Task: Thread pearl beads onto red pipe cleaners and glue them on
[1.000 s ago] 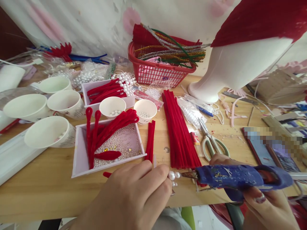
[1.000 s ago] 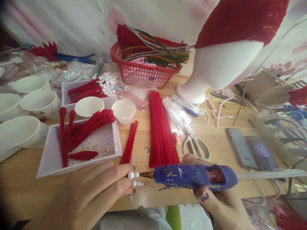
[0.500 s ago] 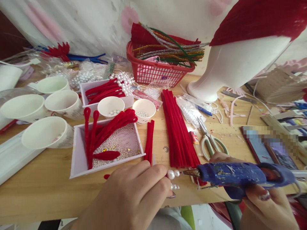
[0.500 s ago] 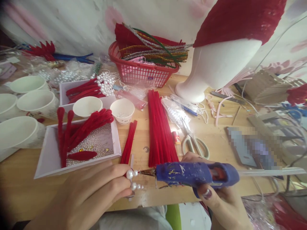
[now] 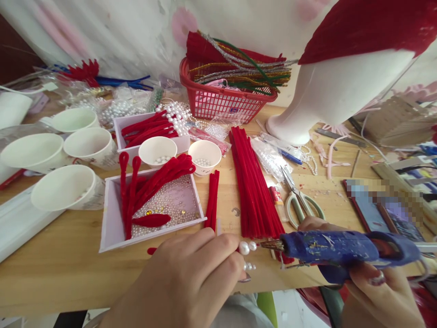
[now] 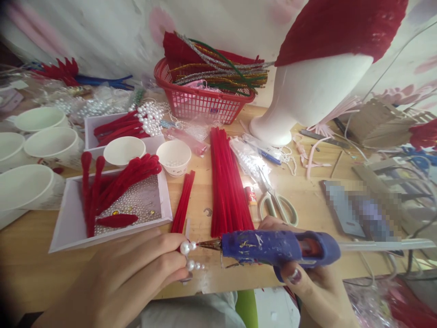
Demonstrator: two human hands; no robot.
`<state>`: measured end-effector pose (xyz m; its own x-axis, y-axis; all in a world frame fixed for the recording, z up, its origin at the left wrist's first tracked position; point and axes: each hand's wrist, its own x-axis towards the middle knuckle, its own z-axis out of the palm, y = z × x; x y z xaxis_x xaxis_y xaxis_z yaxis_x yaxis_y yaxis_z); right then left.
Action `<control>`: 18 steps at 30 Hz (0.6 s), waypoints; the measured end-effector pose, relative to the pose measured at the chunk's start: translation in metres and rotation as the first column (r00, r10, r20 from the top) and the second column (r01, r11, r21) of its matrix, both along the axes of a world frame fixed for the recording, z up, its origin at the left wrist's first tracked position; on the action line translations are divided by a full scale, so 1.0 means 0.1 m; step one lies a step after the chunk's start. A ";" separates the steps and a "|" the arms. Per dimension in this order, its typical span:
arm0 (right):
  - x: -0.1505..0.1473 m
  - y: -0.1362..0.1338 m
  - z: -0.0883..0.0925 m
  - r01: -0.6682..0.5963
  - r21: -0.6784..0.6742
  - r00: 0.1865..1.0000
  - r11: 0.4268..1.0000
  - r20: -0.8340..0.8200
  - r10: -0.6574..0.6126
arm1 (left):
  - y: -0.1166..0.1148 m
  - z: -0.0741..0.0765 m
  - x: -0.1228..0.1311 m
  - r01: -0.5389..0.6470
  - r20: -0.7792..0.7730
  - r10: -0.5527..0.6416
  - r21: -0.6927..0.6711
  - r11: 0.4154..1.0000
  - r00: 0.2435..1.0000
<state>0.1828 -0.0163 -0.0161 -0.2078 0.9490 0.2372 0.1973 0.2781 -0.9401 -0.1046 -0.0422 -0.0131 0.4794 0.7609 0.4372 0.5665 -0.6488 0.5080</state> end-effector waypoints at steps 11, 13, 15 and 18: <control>0.03 -0.03 -0.01 -0.011 -0.069 0.999 0.998 -0.038 0.009 | -0.01 0.02 -0.01 0.004 0.000 -0.004 -0.010 1.000 1.000; 0.00 -0.01 0.00 -0.029 -0.058 0.999 0.998 -0.036 0.027 | -0.01 0.02 -0.01 0.001 -0.002 -0.001 -0.006 1.000 1.000; -0.03 -0.01 0.01 -0.036 -0.049 0.999 0.998 -0.042 0.034 | -0.01 0.01 -0.01 -0.002 -0.002 0.002 -0.007 1.000 1.000; -0.05 0.00 0.02 -0.009 -0.063 0.998 0.998 -0.058 0.005 | 0.01 0.01 -0.01 0.003 -0.006 -0.003 -0.014 1.000 1.000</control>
<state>0.1774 -0.0166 -0.0136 -0.2022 0.9610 0.1886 0.1401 0.2190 -0.9656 -0.1051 -0.0414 -0.0120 0.4844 0.7652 0.4240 0.5673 -0.6437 0.5136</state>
